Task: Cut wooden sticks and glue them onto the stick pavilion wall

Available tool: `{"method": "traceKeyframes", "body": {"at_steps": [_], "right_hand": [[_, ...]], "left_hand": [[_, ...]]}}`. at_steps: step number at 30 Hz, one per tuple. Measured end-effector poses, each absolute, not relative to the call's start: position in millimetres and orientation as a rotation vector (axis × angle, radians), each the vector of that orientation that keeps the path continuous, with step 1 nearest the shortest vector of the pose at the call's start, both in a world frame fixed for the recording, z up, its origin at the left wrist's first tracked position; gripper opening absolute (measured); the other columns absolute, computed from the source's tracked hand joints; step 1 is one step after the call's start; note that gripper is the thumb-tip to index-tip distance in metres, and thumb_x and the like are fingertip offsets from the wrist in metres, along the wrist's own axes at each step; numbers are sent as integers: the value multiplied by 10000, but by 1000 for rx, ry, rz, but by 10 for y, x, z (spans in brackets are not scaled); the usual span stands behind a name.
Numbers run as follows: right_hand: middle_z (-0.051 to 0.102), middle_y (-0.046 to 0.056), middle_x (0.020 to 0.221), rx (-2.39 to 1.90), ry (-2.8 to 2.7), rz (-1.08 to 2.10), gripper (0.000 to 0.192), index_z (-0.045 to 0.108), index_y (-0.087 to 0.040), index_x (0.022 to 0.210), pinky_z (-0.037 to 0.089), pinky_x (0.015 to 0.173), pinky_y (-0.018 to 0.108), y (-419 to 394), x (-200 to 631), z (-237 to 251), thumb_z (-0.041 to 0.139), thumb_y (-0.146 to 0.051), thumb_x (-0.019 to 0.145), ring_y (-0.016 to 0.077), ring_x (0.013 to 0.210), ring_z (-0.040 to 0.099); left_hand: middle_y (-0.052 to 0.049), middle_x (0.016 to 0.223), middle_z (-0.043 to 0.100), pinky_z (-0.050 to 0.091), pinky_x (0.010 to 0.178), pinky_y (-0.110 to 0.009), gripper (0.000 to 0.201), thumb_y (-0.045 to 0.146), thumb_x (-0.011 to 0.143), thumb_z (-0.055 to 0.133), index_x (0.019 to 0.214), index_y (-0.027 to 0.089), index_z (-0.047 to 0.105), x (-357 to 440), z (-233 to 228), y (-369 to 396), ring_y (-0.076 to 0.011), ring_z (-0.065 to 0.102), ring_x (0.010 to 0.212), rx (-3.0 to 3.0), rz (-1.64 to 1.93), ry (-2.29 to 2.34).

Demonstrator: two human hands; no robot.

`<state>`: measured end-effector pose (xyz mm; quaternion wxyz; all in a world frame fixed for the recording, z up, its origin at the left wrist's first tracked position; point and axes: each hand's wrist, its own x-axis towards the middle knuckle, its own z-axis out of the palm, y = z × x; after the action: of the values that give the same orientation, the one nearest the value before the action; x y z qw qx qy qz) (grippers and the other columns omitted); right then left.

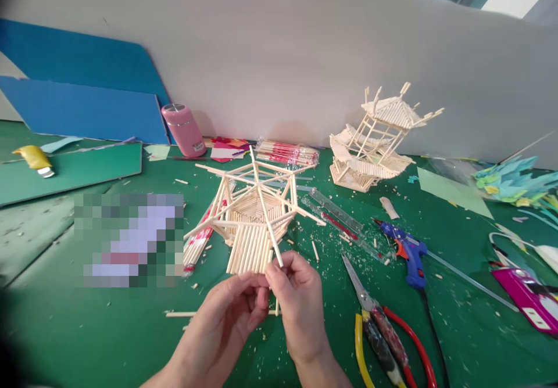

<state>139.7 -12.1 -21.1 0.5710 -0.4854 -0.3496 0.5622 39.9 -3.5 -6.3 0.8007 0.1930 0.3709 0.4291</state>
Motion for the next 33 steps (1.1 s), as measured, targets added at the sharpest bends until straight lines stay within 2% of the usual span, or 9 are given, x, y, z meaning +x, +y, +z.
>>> {"method": "traceKeyframes", "body": {"at_steps": [4, 7, 9, 12, 15, 18, 26, 30, 33], "right_hand": [[438, -68, 592, -1277, -946, 1173, 180, 516, -210, 700, 354, 501, 190, -223, 1534, -263, 584, -343, 800, 79, 534, 399], [423, -56, 629, -1428, -1057, 1108, 170, 531, -214, 724, 338, 508, 208, -342, 1722, -341, 568, -352, 816, 96, 557, 366], [435, -42, 652, -1565, -1141, 1021, 177, 537, -213, 730, 338, 515, 225, -408, 1858, -404, 549, -360, 826, 109, 570, 372], [482, -11, 691, -1722, -1235, 905, 183, 555, -201, 716, 353, 536, 243, -463, 2024, -502, 552, -352, 818, 130, 601, 425], [504, 9, 699, -1835, -1342, 805, 181, 571, -193, 711, 362, 557, 265, -486, 2117, -581, 546, -340, 815, 150, 610, 463], [502, 12, 698, -1914, -1446, 701, 175, 576, -196, 718, 350, 562, 281, -503, 2147, -622, 531, -331, 819, 160, 602, 472], [492, -12, 696, -2011, -1601, 591, 192, 554, -214, 662, 308, 527, 275, -491, 2104, -633, 540, -330, 815, 143, 546, 469], [513, 2, 721, -1970, -1567, 610, 170, 580, -217, 729, 345, 537, 273, -491, 2144, -586, 524, -344, 827, 154, 578, 491], [527, 17, 734, -1879, -1514, 673, 211, 587, -213, 773, 397, 564, 263, -521, 2109, -473, 465, -361, 862, 162, 628, 513]], "left_hand": [[-2, 593, 517, 352, 542, -221, 259, 327, 780, 528, 733, 127, 685, 255, -125, -91, -96, 396, 540, 569, 828, 925], [4, 618, 522, 327, 515, -220, 208, 333, 778, 568, 745, 149, 660, 91, -218, -112, -102, 404, 553, 926, 720, 1111], [-2, 621, 511, 346, 528, -238, 208, 299, 805, 530, 687, 158, 628, -4, -295, -106, -123, 437, 575, 1317, 680, 1166], [-36, 688, 552, 392, 555, -269, 244, 230, 855, 427, 728, 166, 626, -72, -411, -78, -153, 507, 610, 1825, 585, 1132], [-69, 746, 600, 431, 643, -342, 253, 203, 867, 393, 795, 166, 633, -39, -477, -40, -204, 558, 698, 2201, 434, 1134], [-81, 745, 610, 435, 648, -377, 285, 199, 871, 361, 791, 157, 631, 61, -459, 6, -228, 570, 702, 2446, 216, 1159], [-128, 704, 631, 423, 645, -425, 239, 132, 782, 397, 713, 118, 626, 351, -406, 144, -279, 587, 681, 2541, 64, 1183], [-106, 645, 617, 411, 617, -391, 215, 103, 729, 413, 658, 122, 615, 354, -415, 176, -239, 567, 614, 2434, 123, 1223], [-45, 590, 570, 394, 542, -302, 172, 131, 715, 439, 611, 150, 575, 312, -325, 131, -172, 515, 552, 2276, 207, 1260]]}}
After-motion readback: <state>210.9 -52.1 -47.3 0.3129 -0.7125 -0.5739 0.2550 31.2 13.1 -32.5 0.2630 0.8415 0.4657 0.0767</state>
